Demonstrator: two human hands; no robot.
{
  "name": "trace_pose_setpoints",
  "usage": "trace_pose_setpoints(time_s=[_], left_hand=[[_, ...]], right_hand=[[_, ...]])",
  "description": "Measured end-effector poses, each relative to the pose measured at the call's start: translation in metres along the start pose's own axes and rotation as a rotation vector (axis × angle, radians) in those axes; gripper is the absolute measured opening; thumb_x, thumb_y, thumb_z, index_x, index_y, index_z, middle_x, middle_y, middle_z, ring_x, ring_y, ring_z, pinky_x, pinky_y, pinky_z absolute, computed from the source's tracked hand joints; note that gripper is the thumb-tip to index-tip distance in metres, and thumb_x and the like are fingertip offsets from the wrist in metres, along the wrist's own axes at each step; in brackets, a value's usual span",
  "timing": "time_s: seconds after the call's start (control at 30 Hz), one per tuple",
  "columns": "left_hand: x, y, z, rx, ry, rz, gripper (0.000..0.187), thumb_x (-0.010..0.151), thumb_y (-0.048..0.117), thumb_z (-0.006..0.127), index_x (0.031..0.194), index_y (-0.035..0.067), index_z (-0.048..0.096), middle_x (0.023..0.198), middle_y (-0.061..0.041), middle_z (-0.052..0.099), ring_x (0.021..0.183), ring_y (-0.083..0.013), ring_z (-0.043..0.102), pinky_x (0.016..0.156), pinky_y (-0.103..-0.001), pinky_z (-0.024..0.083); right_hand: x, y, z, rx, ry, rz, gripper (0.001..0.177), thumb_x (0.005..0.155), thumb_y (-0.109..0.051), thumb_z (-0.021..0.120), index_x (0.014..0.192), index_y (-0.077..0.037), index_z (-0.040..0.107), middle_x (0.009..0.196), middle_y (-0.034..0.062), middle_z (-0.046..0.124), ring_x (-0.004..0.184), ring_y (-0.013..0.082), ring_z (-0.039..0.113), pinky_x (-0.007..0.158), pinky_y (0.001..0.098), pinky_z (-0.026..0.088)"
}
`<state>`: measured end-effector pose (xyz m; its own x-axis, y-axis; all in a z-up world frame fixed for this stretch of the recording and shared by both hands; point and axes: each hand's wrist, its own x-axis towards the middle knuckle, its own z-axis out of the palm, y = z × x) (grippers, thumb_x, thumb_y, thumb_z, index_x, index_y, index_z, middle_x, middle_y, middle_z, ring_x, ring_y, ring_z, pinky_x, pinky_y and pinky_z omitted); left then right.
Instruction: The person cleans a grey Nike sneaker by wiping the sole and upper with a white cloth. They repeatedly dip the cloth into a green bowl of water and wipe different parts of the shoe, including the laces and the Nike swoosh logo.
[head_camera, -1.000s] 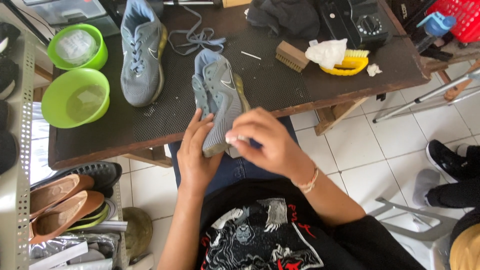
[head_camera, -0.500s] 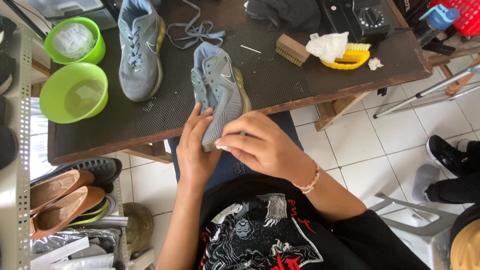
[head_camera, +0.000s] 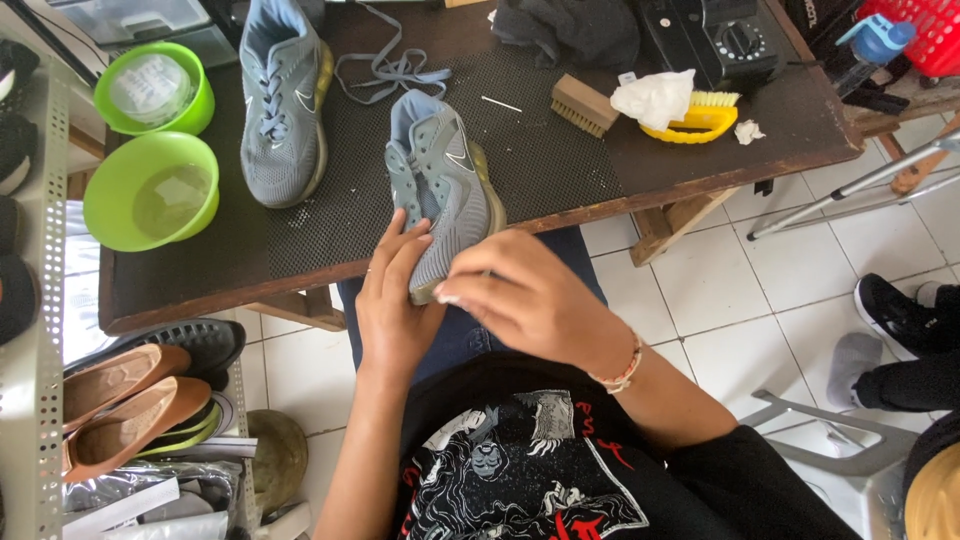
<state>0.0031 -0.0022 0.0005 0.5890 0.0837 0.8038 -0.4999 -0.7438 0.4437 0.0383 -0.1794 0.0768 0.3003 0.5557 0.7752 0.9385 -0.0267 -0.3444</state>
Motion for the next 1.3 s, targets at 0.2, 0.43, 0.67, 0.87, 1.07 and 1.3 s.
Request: trace_pose_setpoints(time_s=[0.2, 0.43, 0.67, 0.87, 1.07, 1.3], left_hand=[[0.001, 0.004, 0.000, -0.014, 0.013, -0.021, 0.040, 0.085, 0.005, 0.084, 0.118, 0.003, 0.062, 0.114, -0.012, 0.070, 0.121, -0.0460, 0.065, 0.090, -0.049, 0.061], [-0.002, 0.001, 0.001, 0.017, 0.015, -0.017, 0.040, 0.085, 0.007, 0.085, 0.117, 0.003, 0.061, 0.115, -0.012, 0.070, 0.122, -0.0456, 0.065, 0.093, -0.049, 0.060], [0.004, 0.011, -0.007, -0.059, 0.006, -0.086, 0.040, 0.085, 0.001, 0.083, 0.117, 0.001, 0.059, 0.115, -0.015, 0.070, 0.124, -0.0508, 0.062, 0.094, -0.056, 0.058], [0.001, 0.011, -0.008, -0.083, 0.002, -0.100, 0.043, 0.083, 0.001, 0.086, 0.115, 0.000, 0.058, 0.114, -0.017, 0.069, 0.126, -0.0529, 0.060, 0.097, -0.058, 0.057], [0.000, 0.009, -0.010, -0.127, -0.006, -0.145, 0.039, 0.086, 0.000, 0.081, 0.116, 0.000, 0.056, 0.115, -0.017, 0.068, 0.128, -0.0541, 0.057, 0.099, -0.061, 0.055], [-0.001, 0.007, -0.010, -0.145, -0.016, -0.124, 0.045, 0.083, -0.002, 0.085, 0.117, -0.001, 0.055, 0.116, -0.018, 0.067, 0.128, -0.0564, 0.055, 0.099, -0.064, 0.054]], right_hand=[[-0.009, 0.031, -0.005, 0.041, 0.071, 0.066, 0.011, 0.099, -0.004, 0.064, 0.107, -0.007, 0.072, 0.104, 0.0053, 0.068, 0.088, 0.0239, 0.062, 0.082, 0.0363, 0.055], [-0.005, 0.005, 0.009, 0.015, 0.041, -0.014, 0.017, 0.095, 0.002, 0.068, 0.106, -0.009, 0.073, 0.106, 0.0068, 0.069, 0.094, 0.0260, 0.065, 0.084, 0.0392, 0.054], [-0.007, 0.038, -0.005, 0.046, 0.060, 0.086, 0.014, 0.095, 0.002, 0.067, 0.105, -0.006, 0.073, 0.105, 0.0090, 0.069, 0.097, 0.0271, 0.065, 0.087, 0.0400, 0.054], [-0.011, 0.036, 0.001, 0.163, 0.020, 0.055, 0.014, 0.096, 0.002, 0.064, 0.102, -0.006, 0.073, 0.102, 0.0094, 0.070, 0.095, 0.0278, 0.065, 0.088, 0.0407, 0.054], [-0.022, 0.070, 0.004, 0.093, 0.062, 0.115, 0.014, 0.096, 0.005, 0.064, 0.102, -0.005, 0.072, 0.102, 0.0089, 0.070, 0.095, 0.0296, 0.066, 0.086, 0.0425, 0.054], [-0.027, 0.059, 0.012, 0.233, 0.014, 0.054, 0.019, 0.097, 0.003, 0.061, 0.106, -0.008, 0.073, 0.101, 0.0095, 0.070, 0.094, 0.0277, 0.063, 0.089, 0.0402, 0.052]])
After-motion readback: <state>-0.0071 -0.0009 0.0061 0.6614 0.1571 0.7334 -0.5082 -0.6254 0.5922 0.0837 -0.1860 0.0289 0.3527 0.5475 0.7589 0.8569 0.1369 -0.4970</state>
